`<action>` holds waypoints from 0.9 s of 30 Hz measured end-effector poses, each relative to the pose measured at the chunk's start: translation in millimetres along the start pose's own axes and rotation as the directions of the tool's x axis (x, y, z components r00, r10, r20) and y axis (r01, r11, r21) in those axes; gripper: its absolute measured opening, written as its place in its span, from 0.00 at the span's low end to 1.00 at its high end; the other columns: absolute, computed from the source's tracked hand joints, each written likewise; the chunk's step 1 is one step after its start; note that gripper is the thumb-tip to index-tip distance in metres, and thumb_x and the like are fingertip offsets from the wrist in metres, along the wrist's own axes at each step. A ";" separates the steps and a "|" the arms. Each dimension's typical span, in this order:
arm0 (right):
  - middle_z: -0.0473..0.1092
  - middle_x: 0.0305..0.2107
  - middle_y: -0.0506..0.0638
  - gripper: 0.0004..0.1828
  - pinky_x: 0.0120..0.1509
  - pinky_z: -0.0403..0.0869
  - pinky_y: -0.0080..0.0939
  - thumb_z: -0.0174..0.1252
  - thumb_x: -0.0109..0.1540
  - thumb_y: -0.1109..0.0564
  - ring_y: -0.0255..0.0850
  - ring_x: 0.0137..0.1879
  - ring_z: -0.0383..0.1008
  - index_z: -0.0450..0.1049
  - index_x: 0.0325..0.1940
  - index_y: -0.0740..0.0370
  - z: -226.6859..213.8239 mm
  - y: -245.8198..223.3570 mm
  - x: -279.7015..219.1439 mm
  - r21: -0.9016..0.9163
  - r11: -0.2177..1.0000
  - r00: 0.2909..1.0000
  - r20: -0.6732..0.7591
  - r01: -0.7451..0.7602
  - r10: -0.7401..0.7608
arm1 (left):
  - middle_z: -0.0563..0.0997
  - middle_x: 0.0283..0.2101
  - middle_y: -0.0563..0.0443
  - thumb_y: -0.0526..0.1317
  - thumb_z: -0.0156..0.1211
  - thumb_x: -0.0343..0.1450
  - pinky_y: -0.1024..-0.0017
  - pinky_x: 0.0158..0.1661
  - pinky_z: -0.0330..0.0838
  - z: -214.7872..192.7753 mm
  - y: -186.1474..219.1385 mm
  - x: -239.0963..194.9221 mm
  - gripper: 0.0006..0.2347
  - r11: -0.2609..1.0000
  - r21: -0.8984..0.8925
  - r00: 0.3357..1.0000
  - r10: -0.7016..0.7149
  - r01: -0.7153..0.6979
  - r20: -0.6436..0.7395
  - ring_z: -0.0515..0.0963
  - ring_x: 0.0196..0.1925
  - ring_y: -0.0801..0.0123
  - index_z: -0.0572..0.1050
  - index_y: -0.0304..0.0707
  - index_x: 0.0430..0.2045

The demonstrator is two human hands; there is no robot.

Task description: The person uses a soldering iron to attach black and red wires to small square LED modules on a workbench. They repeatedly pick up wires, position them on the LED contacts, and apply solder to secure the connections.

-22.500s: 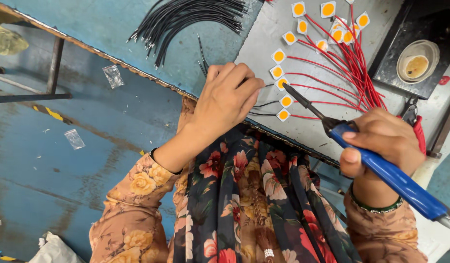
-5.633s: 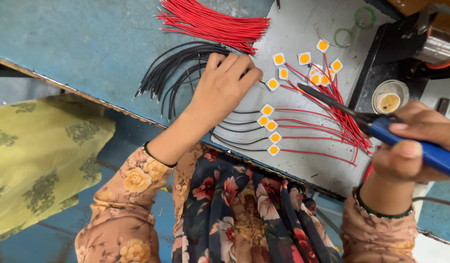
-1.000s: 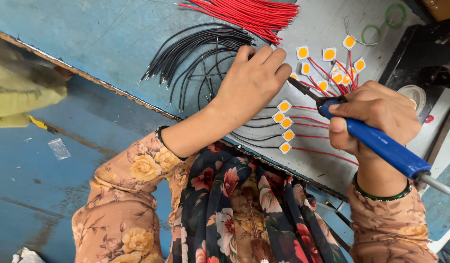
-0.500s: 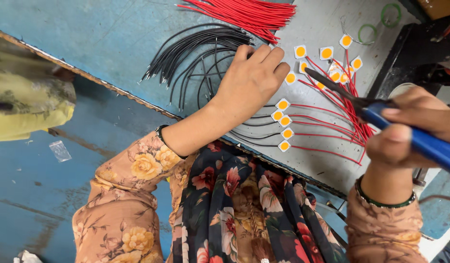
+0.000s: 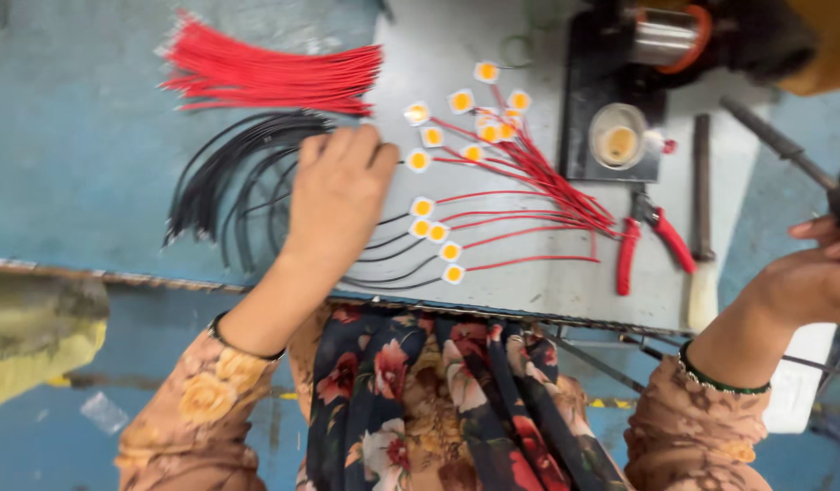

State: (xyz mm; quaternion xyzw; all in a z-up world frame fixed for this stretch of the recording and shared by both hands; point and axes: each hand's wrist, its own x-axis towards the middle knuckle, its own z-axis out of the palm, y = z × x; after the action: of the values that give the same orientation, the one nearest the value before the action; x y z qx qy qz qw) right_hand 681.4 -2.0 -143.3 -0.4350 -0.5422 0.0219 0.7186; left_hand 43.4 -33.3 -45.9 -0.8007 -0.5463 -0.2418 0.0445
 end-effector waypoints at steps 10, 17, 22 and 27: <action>0.64 0.33 0.59 0.22 0.49 0.74 0.48 0.38 0.82 0.55 0.53 0.40 0.73 0.61 0.37 0.72 77.0 38.5 19.9 -0.105 0.993 0.918 0.396 0.045 0.000 | 0.73 0.39 0.51 0.35 0.56 0.69 0.61 0.47 0.66 0.1 2.4 1.5 0.07 1.000 0.006 1.000 -0.004 0.004 -0.016 0.75 0.46 0.60 0.78 0.40 0.38; 0.72 0.40 0.51 0.12 0.46 0.71 0.34 0.48 0.79 0.55 0.40 0.45 0.78 0.67 0.54 0.70 172.2 -51.6 10.8 -0.353 0.905 0.752 0.523 -0.237 0.401 | 0.73 0.39 0.52 0.35 0.56 0.70 0.62 0.46 0.67 3.5 3.1 1.1 0.06 0.999 0.046 0.999 -0.003 0.004 -0.035 0.75 0.46 0.62 0.77 0.40 0.36; 0.72 0.41 0.50 0.25 0.45 0.75 0.31 0.58 0.76 0.59 0.35 0.44 0.77 0.52 0.72 0.66 183.4 -153.2 -17.4 -0.106 0.897 0.714 0.569 -0.429 0.409 | 0.73 0.39 0.53 0.35 0.56 0.69 0.62 0.50 0.66 -2.0 13.4 -6.6 0.06 0.999 0.033 0.999 -0.002 0.003 -0.043 0.74 0.46 0.62 0.77 0.40 0.36; 0.71 0.44 0.56 0.35 0.53 0.76 0.32 0.60 0.78 0.64 0.37 0.46 0.76 0.46 0.81 0.65 182.8 -210.6 -55.1 -0.215 0.960 0.672 0.686 -0.179 0.279 | 0.76 0.46 0.53 0.37 0.59 0.71 0.60 0.57 0.64 -14.4 36.7 -26.6 0.11 0.996 -0.069 0.998 -0.047 0.050 0.038 0.75 0.52 0.63 0.77 0.40 0.46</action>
State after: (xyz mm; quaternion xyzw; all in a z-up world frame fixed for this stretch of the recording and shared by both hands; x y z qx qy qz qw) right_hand 420.2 -50.4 -42.3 -0.5029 -0.7180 0.2428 0.4155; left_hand 63.8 -75.5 -37.8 -0.7926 -0.5575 -0.2469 0.0007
